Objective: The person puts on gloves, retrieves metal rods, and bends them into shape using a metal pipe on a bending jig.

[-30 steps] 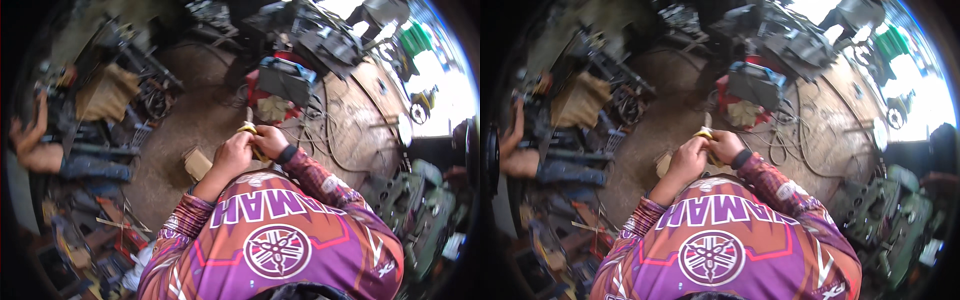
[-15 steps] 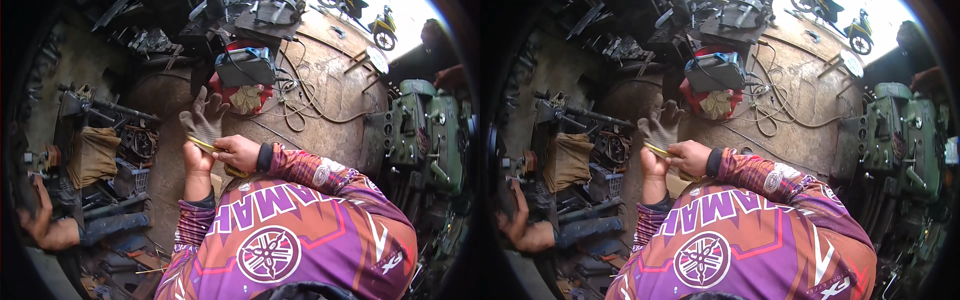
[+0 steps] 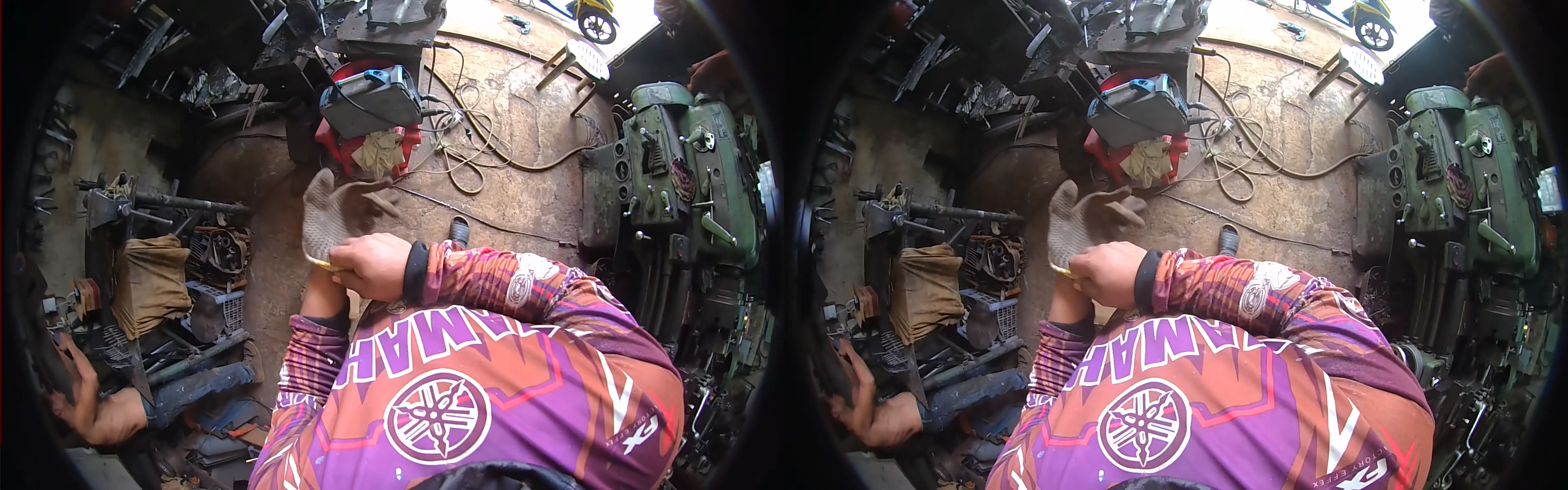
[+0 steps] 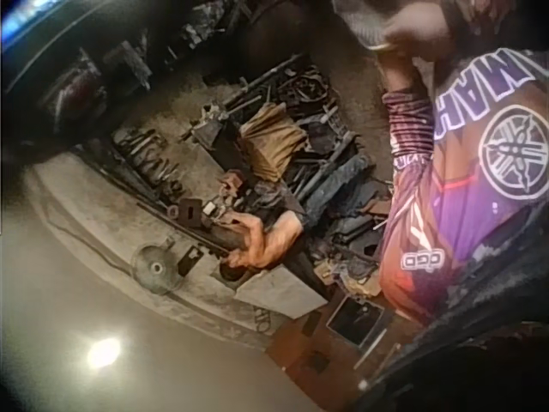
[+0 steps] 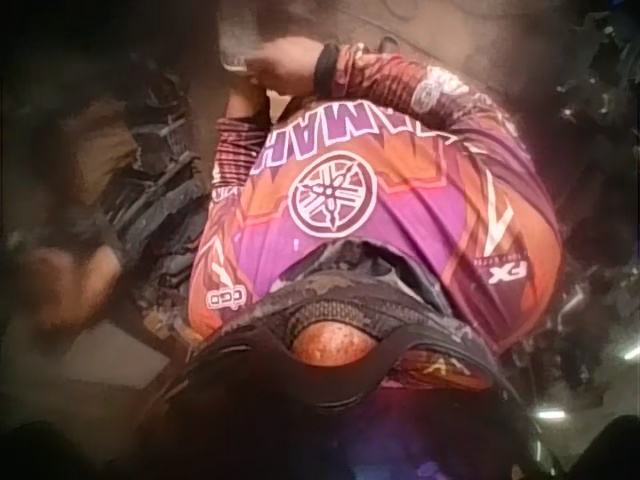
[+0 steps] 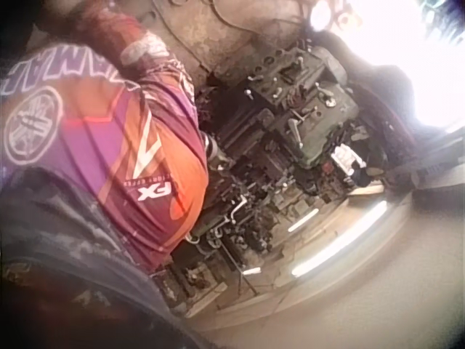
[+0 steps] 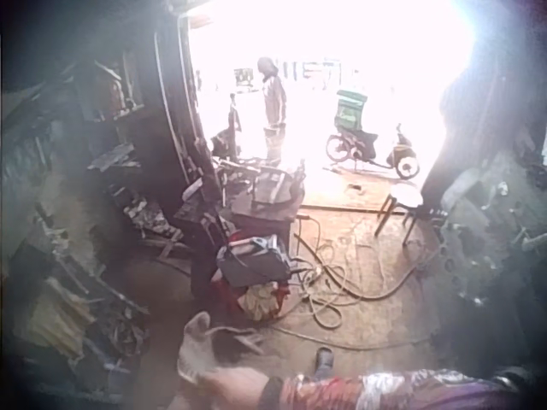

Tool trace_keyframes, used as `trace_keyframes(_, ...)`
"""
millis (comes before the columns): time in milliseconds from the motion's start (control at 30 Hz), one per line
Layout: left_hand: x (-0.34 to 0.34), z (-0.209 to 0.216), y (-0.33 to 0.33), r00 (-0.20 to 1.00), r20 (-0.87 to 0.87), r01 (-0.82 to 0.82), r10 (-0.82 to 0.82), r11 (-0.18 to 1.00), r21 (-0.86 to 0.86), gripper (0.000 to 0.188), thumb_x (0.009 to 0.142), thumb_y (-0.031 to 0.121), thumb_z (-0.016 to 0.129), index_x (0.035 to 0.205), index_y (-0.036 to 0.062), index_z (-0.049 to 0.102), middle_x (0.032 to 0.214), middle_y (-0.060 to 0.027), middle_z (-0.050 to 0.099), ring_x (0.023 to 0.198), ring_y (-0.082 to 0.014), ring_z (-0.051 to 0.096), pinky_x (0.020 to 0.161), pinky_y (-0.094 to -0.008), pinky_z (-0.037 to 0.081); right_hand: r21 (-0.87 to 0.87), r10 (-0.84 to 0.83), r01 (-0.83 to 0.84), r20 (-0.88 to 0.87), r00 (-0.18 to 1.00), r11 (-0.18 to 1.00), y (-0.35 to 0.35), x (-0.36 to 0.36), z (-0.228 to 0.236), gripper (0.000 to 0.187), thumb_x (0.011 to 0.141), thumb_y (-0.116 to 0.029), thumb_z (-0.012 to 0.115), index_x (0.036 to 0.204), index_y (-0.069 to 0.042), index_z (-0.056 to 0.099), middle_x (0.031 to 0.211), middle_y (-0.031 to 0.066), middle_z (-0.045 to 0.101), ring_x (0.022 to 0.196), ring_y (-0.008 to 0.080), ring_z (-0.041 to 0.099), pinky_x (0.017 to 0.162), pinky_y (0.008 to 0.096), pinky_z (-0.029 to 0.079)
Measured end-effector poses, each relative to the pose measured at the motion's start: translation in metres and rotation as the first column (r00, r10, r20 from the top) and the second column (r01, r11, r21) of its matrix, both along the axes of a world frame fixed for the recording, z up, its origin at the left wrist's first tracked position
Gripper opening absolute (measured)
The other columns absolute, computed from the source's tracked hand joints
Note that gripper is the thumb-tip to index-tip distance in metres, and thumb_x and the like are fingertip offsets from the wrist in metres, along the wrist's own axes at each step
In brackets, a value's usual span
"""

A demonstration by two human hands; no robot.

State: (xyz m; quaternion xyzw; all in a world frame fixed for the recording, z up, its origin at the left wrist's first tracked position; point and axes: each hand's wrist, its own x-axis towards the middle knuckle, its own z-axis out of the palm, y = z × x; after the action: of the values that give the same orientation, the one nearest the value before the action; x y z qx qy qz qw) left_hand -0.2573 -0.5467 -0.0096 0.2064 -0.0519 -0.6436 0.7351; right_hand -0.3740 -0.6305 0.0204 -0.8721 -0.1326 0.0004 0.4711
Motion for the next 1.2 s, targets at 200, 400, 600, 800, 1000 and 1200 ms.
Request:
trace_keyframes(200,-0.012,0.018,-0.052,0.91,0.114,-0.389,0.398,0.917,-0.093,0.042,0.102,0.016,0.045,0.141,0.0023,0.052,0.147,-0.0209,0.049,0.125,-0.0333,0.056,0.108,-0.0459,0.044,-0.19,-0.278,0.337,0.281,0.919,0.922,-0.06,0.0,-0.014,0.021,0.081,-0.021,0.068,0.097,-0.01,0.059,0.09,0.0103,0.061,0.072,0.0324,0.066,0.061,0.0435,0.055)
trace_keyframes(400,-0.051,0.039,-0.17,0.663,0.512,-0.541,0.546,0.822,-0.176,0.055,0.1,0.003,0.049,0.152,0.0019,0.035,0.153,-0.0197,0.044,0.135,-0.0299,0.05,0.114,-0.0375,0.041,-0.333,-0.525,0.531,0.117,0.843,0.779,-0.175,-0.021,-0.033,0.021,0.085,-0.022,0.065,0.1,-0.008,0.06,0.096,0.0155,0.064,0.081,0.0373,0.068,0.068,0.047,0.055)
trace_keyframes(600,-0.038,-0.007,-0.28,0.492,0.577,-0.435,0.652,0.758,-0.486,0.062,0.101,0.055,0.042,0.146,0.0121,0.047,0.14,-0.0224,0.055,0.119,-0.0411,0.061,0.102,-0.0552,0.048,-0.285,-0.219,0.136,-0.283,0.934,0.949,-0.243,-0.058,-0.022,0.034,0.091,-0.032,0.056,0.099,-0.002,0.067,0.083,0.0254,0.069,0.081,0.0446,0.068,0.077,0.0507,0.055)
trace_keyframes(800,-0.064,-0.012,-0.334,0.964,0.21,-0.177,0.165,0.983,0.039,0.062,0.101,0.062,0.038,0.142,0.0172,0.051,0.136,-0.0176,0.057,0.117,-0.047,0.06,0.097,-0.0618,0.05,-0.17,-0.196,0.145,-0.343,0.919,0.975,-0.303,-0.093,-0.031,0.036,0.09,-0.035,0.056,0.093,-0.001,0.068,0.085,0.0258,0.069,0.083,0.045,0.068,0.077,0.0522,0.054)
trace_keyframes(1000,-0.069,-0.034,-0.368,0.919,0.02,-0.393,0.393,0.919,-0.027,0.054,0.104,0.046,0.036,0.136,0.0086,0.057,0.141,-0.0162,0.057,0.131,-0.0391,0.052,0.114,-0.0597,0.034,-0.143,-0.182,0.137,-0.378,0.908,0.98,-0.329,-0.095,-0.046,0.032,0.091,-0.028,0.054,0.089,0.001,0.065,0.084,0.0271,0.068,0.085,0.0462,0.067,0.079,0.0537,0.053)
trace_keyframes(1200,-0.048,-0.033,-0.401,0.925,-0.017,-0.38,0.381,0.919,-0.102,0.052,0.105,0.041,0.035,0.135,0.0078,0.06,0.135,-0.0149,0.063,0.131,-0.0366,0.053,0.115,-0.0566,0.034,-0.108,-0.222,0.195,-0.419,0.88,0.975,-0.353,-0.074,-0.059,0.03,0.093,-0.028,0.053,0.092,-0.002,0.067,0.085,0.0261,0.068,0.084,0.0454,0.066,0.079,0.0531,0.052)
